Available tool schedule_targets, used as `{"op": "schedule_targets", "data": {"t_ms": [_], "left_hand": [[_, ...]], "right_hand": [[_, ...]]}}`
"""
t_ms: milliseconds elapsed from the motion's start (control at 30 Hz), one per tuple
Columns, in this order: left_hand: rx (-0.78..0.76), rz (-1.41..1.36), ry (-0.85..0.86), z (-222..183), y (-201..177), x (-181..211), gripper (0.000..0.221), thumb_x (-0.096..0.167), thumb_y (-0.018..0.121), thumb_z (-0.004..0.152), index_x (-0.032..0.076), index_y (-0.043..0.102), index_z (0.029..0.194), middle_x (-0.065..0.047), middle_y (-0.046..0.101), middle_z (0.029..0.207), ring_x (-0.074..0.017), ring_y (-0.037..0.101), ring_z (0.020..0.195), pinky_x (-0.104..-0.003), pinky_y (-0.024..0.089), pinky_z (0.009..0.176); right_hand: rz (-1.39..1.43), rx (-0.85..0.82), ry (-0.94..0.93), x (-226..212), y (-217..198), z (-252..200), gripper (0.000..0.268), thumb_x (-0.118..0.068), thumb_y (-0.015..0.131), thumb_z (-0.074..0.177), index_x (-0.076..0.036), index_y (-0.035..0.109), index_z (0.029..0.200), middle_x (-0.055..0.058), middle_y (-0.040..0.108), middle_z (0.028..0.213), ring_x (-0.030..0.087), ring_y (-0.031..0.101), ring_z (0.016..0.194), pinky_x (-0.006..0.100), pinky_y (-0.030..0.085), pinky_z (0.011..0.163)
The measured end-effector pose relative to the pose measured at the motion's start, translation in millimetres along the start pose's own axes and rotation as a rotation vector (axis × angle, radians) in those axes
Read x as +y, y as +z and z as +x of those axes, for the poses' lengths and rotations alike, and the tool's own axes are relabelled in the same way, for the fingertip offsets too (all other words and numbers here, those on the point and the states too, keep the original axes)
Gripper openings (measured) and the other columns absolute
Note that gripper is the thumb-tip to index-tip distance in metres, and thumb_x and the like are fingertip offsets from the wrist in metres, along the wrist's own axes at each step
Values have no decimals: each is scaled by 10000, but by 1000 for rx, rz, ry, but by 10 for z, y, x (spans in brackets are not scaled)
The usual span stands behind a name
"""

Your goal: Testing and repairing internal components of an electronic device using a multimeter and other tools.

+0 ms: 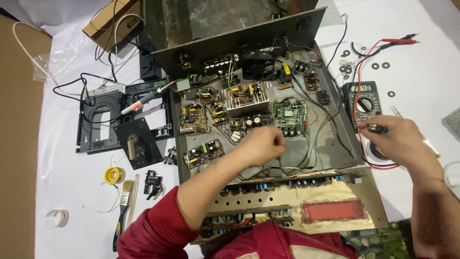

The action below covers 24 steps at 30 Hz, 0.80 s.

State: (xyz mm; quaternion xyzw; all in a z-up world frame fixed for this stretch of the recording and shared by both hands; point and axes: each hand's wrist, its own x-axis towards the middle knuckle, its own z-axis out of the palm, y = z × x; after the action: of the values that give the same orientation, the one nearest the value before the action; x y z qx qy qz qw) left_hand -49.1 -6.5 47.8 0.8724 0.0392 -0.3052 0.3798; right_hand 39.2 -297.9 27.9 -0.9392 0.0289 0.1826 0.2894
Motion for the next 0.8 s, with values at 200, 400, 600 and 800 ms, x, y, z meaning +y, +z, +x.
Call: {"op": "schedule_targets", "data": {"t_ms": [200, 400, 600, 800], "left_hand": [[244, -276, -34, -55, -184, 33, 138, 122, 571, 1048, 111, 707, 1027, -30, 750, 941, -37, 505, 544, -140, 435, 458], [744, -542, 157, 89, -458, -199, 94, 169, 668, 901, 146, 656, 811, 11, 647, 806, -118, 552, 721, -293, 481, 670], [694, -529, 152, -64, -474, -344, 163, 159, 648, 940, 151, 708, 788, 16, 683, 783, -97, 495, 615, -309, 454, 601], [567, -535, 122, -141, -457, -447, 168, 121, 699, 931, 141, 641, 775, 0, 691, 754, -108, 619, 678, -302, 573, 688]], "right_hand": [[-75, 99, -463, 633, 227, 515, 263, -26, 755, 861, -153, 829, 1079, 8, 779, 1113, 182, 685, 1064, 309, 479, 937], [-206, 84, -291, 207, 240, 450, 169, -283, 786, 892, -233, 848, 1042, 33, 778, 1223, 209, 692, 1163, 370, 514, 930], [-252, -33, -491, -289, 238, 516, 296, -209, 703, 931, -206, 781, 1217, 35, 770, 1231, 249, 687, 1150, 422, 514, 1003], [-399, -8, -715, -970, 500, 518, 331, -273, 713, 931, -224, 746, 1257, 65, 683, 1295, 232, 686, 1079, 363, 660, 682]]}}
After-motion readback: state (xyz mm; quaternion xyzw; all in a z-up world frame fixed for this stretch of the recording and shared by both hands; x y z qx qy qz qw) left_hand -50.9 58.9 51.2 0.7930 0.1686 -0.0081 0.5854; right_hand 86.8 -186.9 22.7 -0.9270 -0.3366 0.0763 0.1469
